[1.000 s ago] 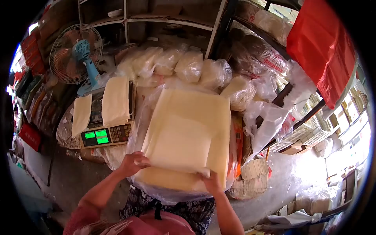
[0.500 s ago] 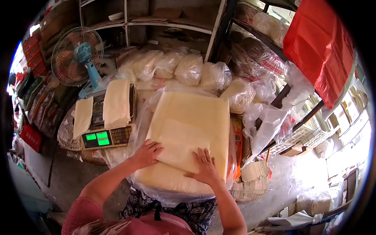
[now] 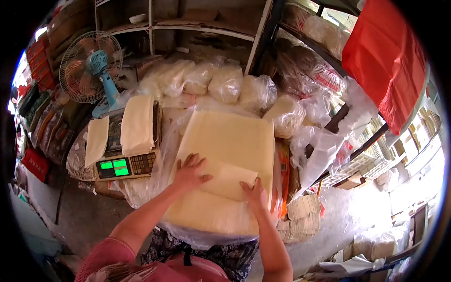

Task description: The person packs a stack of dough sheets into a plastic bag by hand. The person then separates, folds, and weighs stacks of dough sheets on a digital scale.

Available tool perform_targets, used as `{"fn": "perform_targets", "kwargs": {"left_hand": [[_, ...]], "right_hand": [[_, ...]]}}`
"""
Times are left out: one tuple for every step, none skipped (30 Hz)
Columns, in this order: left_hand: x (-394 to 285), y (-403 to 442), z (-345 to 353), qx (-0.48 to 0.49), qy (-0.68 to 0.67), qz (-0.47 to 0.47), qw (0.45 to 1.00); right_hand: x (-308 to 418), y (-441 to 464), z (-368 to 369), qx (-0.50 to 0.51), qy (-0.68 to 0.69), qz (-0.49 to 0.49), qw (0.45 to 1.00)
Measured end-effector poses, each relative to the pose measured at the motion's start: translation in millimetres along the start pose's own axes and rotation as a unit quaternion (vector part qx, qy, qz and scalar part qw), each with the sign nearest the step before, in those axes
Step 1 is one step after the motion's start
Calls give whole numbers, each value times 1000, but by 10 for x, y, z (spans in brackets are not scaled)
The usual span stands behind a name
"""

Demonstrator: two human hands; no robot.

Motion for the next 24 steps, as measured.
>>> {"fn": "perform_targets", "kwargs": {"left_hand": [[-24,-40,139,43,18,6,999],[-14,-52,168,44,21,9,999],[-7,-48,181,43,23,11,999],[6,-60,193,42,26,12,999],[20,-66,223,53,27,9,998],[29,-60,245,62,29,7,998],[41,-58,258,72,31,5,997],[64,-19,247,81,20,-2,997],[90,3,242,92,10,-9,996],[89,-24,263,107,-2,-14,994],[75,-37,84,55,-74,-36,995],[76,-126,-122,-2,-144,-59,988],[141,-230,-293,-64,-209,-84,972],[225,-339,-152,-15,-343,-125,931],[271,-471,21,29,-470,-158,868],[336,-531,126,72,-588,-183,785],[443,-507,16,60,-562,-176,806],[535,-473,-96,51,-536,-166,826],[614,-444,-198,46,-508,-155,846],[746,-317,-486,-2,-460,-133,878],[880,-119,-855,-47,-412,-112,903],[984,24,-1289,-67,-442,-142,883],[1067,189,-1695,-99,-517,-114,842],[1192,291,-2002,-99,-503,-158,844]], "right_hand": [[211,1,-126,-42,-64,-70,995],[427,-31,-217,-83,-128,-140,978],[629,-65,-267,-124,-190,-210,951],[622,-43,-86,-83,-220,-240,942],[558,-30,153,-42,-249,-270,929],[502,-44,369,-2,-276,-300,913],[523,-83,349,-25,-236,-298,924],[553,-56,352,-28,-250,-296,921],[574,-58,352,-29,-264,-293,918],[586,-113,332,-30,-278,-285,917],[571,-122,310,-16,-277,-242,930],[602,-175,317,-2,-274,-203,940],[643,-231,351,14,-268,-169,948],[760,-349,484,46,-237,-210,948],[885,-492,616,79,-204,-252,943],[1123,-652,644,92,-117,-301,942],[1189,-717,651,69,-125,-320,937],[1217,-750,657,44,-134,-337,931],[1160,-722,684,28,-141,-359,922],[1027,-652,698,12,-148,-376,915],[970,-627,706,-2,-156,-391,907],[988,-630,710,-2,-159,-391,906],[1011,-638,691,-3,-162,-391,906],[1020,-646,678,-5,-167,-389,906]]}}
Point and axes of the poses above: each hand's wrist, its own y-axis towards the middle knuckle, its own z-axis out of the palm, x = y × z, the point moved 10 cm from there along y, towards the middle knuckle, and after that the axes turned 11 degrees about -z, right-handed, at the moved point
